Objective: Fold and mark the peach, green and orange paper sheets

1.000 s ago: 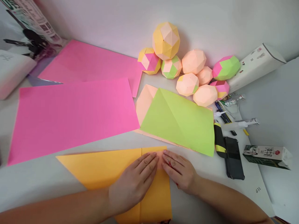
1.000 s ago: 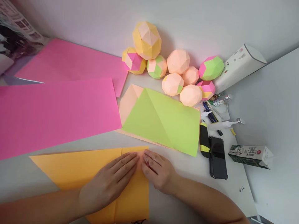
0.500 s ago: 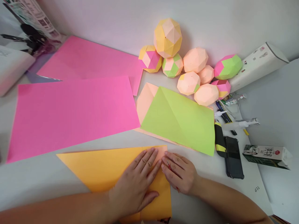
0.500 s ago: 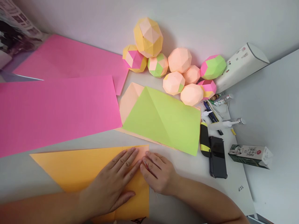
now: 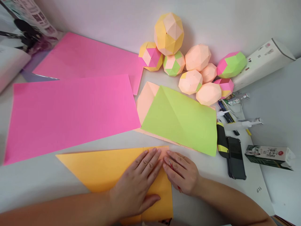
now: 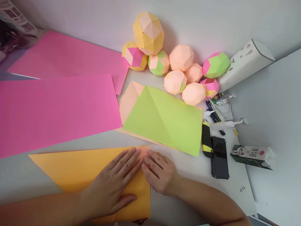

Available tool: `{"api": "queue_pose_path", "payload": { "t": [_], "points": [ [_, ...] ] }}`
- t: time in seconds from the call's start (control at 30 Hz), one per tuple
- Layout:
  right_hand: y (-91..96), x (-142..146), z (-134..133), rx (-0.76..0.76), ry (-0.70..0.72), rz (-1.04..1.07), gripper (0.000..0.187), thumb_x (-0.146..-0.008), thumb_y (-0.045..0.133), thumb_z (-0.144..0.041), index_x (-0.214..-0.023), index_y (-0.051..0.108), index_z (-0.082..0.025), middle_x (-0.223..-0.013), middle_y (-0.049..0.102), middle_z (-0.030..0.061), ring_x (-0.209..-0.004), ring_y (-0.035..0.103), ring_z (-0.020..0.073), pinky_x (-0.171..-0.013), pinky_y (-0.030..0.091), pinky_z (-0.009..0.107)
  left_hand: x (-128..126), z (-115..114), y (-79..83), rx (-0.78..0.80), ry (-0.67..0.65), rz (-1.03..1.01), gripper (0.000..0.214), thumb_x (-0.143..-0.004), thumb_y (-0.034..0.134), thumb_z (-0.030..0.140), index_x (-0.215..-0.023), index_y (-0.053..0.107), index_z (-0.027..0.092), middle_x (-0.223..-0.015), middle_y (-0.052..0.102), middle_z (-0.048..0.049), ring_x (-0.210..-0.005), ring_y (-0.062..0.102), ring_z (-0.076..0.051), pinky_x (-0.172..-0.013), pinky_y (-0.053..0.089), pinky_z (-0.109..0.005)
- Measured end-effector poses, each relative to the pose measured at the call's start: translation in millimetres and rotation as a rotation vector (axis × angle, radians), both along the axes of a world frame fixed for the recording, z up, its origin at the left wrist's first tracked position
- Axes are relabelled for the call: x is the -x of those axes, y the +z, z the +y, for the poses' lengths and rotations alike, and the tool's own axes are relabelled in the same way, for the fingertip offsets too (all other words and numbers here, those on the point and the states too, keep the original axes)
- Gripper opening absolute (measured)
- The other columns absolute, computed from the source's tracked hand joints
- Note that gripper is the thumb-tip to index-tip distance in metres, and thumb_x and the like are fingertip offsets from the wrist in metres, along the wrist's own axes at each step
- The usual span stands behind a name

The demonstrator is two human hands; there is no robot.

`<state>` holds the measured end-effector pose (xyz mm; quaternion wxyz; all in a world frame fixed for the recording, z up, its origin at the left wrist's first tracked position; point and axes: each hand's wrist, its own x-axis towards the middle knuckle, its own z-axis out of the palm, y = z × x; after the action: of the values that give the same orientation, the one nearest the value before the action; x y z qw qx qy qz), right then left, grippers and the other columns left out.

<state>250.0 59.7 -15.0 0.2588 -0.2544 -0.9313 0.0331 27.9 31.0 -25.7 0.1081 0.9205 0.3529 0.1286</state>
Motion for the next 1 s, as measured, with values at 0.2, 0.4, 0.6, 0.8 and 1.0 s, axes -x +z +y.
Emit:
{"api": "queue_pose_path", "payload": {
  "t": [0.2,0.4,0.6,0.8,1.0],
  "points": [
    [1.2,-1.1,-0.2,-0.011,0.002,-0.004,0.019,-0.088,0.054,-0.015,-0.102,0.065,-0.009,-0.101,0.073,0.0165,-0.12,0.056,0.0302,-0.092,0.057,0.044,-0.7,1.6,1.7,-0.042,-0.095,0.013,0.071,-0.09,0.038,0.059,-0.138,0.043,0.006,-0.148,0.036,-0.0194,-0.142,0.022,-0.034,-0.116,0.009,-0.044],
    [1.7,-1.1,0.7,-0.002,0.013,-0.007,0.019,-0.088,0.054,-0.016,-0.102,0.065,-0.007,-0.099,0.073,0.0174,-0.117,0.058,0.0312,-0.092,0.057,0.045,0.1,-0.1,-1.8,-0.022,-0.082,0.014,0.077,-0.089,0.037,0.062,-0.14,0.039,0.005,-0.15,0.032,-0.0212,-0.143,0.015,-0.036,-0.116,0.008,-0.045],
    [2.8,-0.3,1.3,-0.007,0.009,-0.014,0.02,-0.089,0.051,-0.015,-0.101,0.065,-0.008,-0.098,0.073,0.0172,-0.117,0.059,0.03,-0.091,0.058,0.044,-0.6,0.9,-0.8,-0.034,-0.082,0.02,0.075,-0.09,0.036,0.061,-0.14,0.039,0.005,-0.149,0.034,-0.0208,-0.143,0.018,-0.035,-0.115,0.009,-0.045],
    [1.8,-0.3,1.2,0.006,0.005,-0.007,0.02,-0.087,0.051,-0.014,-0.101,0.064,-0.008,-0.099,0.073,0.0175,-0.117,0.059,0.0301,-0.091,0.057,0.044,-1.8,1.0,0.9,-0.046,-0.065,0.018,0.072,-0.091,0.036,0.059,-0.138,0.043,0.005,-0.147,0.038,-0.0204,-0.141,0.022,-0.034,-0.115,0.011,-0.043],
    [-0.1,-1.4,0.7,0.017,0.005,0.017,0.021,-0.085,0.054,-0.012,-0.102,0.064,-0.006,-0.097,0.073,0.0188,-0.116,0.06,0.0306,-0.092,0.057,0.043,-1.0,1.4,2.1,-0.051,-0.075,0.002,0.072,-0.09,0.04,0.056,-0.139,0.041,0.003,-0.147,0.038,-0.021,-0.142,0.02,-0.035,-0.115,0.009,-0.043]
  ]
}}
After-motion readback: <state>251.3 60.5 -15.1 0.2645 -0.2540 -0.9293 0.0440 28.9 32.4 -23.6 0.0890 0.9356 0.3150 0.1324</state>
